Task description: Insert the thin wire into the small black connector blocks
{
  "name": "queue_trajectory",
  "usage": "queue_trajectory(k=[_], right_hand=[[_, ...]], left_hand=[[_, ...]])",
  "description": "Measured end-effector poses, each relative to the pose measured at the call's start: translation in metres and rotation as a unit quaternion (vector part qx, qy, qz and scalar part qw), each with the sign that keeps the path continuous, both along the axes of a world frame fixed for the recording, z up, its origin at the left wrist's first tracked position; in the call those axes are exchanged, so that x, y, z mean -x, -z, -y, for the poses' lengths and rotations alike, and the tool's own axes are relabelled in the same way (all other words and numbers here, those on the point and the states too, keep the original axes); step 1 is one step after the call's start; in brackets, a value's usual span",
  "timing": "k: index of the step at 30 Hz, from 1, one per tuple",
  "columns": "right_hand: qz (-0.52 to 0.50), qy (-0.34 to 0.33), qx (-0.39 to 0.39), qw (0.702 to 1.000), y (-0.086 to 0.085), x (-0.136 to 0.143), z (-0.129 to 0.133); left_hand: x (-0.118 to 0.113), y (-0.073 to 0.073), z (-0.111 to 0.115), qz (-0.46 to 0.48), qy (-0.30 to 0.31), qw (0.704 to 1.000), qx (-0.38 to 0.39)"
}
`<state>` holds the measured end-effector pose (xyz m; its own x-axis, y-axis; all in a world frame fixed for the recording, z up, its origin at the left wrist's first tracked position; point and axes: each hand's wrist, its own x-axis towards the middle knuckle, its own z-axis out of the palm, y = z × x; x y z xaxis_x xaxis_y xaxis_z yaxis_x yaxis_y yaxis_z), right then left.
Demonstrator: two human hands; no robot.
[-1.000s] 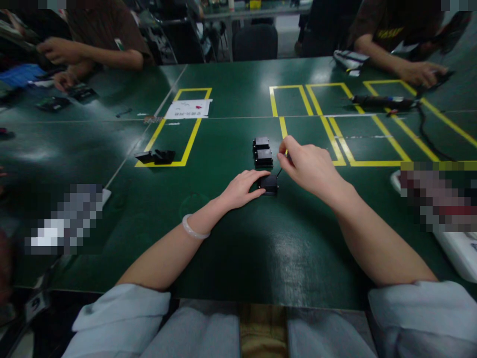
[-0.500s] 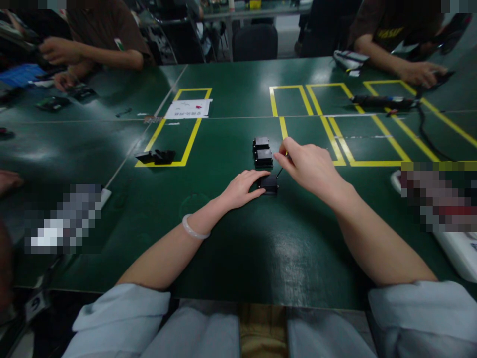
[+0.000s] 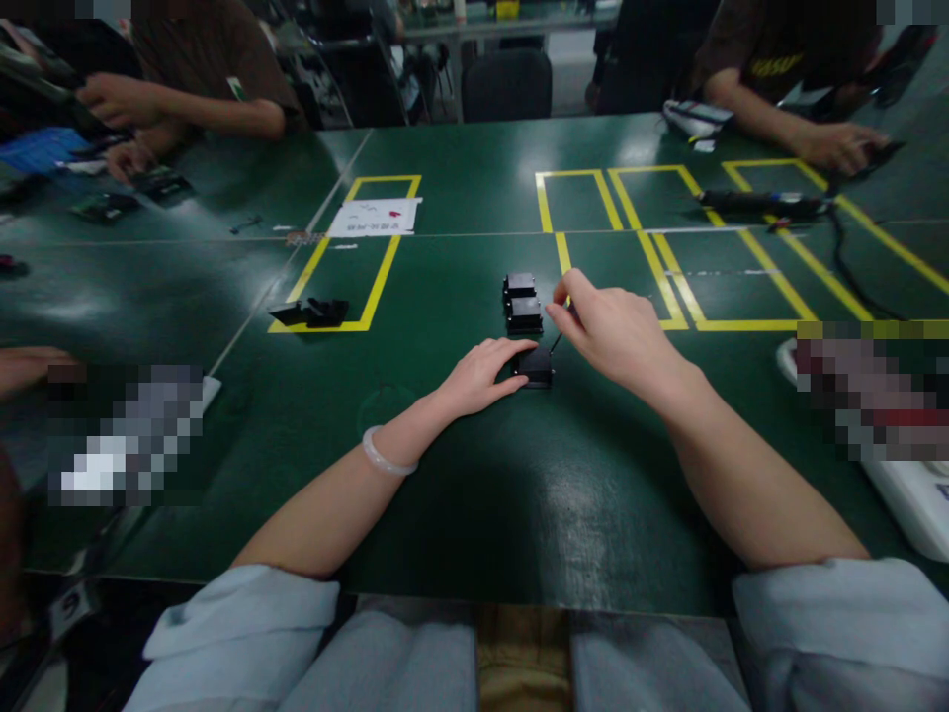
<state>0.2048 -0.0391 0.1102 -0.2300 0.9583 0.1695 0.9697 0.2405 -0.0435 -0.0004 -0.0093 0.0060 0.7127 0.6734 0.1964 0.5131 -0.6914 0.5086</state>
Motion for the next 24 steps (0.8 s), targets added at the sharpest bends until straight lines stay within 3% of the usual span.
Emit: queue_trajectory(k=[24], right_hand=[[0.017,0.004,-0.003,1.000,0.0011,-0.0006,-0.0008]], left_hand=[[0.0002,-0.0001,0.0001,0.006,0.000,1.000,-0.001]])
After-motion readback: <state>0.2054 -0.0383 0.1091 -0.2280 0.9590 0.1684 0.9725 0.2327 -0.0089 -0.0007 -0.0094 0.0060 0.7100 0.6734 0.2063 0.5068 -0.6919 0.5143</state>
